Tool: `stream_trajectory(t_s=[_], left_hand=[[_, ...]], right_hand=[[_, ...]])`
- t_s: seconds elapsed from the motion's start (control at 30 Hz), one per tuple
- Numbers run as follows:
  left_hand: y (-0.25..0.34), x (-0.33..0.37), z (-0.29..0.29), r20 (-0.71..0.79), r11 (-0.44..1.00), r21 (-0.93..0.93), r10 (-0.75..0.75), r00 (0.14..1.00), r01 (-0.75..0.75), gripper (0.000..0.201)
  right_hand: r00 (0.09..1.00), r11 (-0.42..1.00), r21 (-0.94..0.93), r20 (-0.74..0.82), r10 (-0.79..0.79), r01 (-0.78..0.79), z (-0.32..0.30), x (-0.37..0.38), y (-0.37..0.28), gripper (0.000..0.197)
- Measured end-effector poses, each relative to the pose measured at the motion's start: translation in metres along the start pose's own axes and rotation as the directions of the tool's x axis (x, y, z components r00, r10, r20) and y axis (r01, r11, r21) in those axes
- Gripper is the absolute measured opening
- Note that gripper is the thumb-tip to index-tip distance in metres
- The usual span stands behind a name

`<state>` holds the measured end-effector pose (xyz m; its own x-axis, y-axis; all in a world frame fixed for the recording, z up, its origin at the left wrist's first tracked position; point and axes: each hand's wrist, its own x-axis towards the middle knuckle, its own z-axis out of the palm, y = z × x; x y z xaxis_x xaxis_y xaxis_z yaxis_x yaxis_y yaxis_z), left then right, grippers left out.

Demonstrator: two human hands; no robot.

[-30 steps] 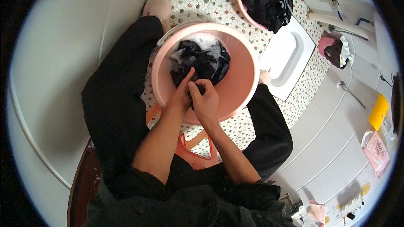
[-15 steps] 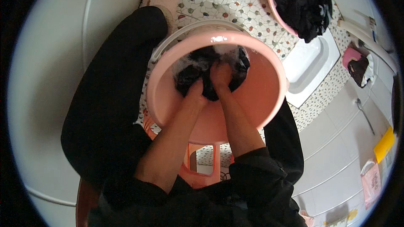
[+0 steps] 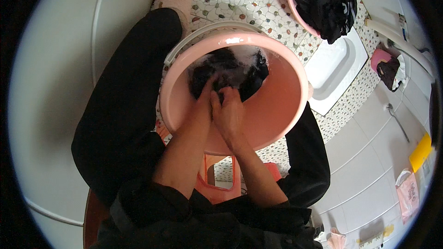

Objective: The person sits on a small stool and hand-washes a dark garment in a pink basin filled with soapy water. They repeatedly scrub, squeeze, and rinse the fabric by hand, occasionally lifting it to wring out excess water.

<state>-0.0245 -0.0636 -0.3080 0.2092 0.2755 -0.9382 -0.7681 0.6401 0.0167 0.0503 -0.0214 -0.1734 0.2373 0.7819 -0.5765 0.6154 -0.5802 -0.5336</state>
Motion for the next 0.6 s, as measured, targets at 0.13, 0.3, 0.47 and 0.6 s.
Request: stream_trajectory(t_s=[0.13, 0.3, 0.47, 0.6], left_hand=[[-0.004, 0.007, 0.005, -0.041, 0.992, -0.025, -0.121, 0.992, 0.12, 0.039], [-0.009, 0.014, 0.05, -0.218, 0.974, -0.093, -0.223, 0.95, 0.207, 0.036], [0.009, 0.017, 0.034, -0.266, 0.982, -0.165, -0.134, 0.955, 0.092, 0.043], [0.027, 0.018, 0.031, -0.187, 0.992, 0.111, -0.037, 0.982, 0.059, 0.04]], right_hand=[[0.996, 0.988, -0.137, 0.046, 0.082, -0.075, 0.035, 0.029, 0.04, 0.035], [0.955, 0.934, -0.269, 0.119, 0.273, -0.234, 0.065, 0.135, 0.146, 0.038], [0.99, 0.982, 0.122, 0.042, 0.136, -0.141, 0.056, 0.095, 0.114, 0.043], [0.994, 0.98, 0.17, -0.002, -0.107, 0.106, -0.002, 0.017, 0.049, 0.034]])
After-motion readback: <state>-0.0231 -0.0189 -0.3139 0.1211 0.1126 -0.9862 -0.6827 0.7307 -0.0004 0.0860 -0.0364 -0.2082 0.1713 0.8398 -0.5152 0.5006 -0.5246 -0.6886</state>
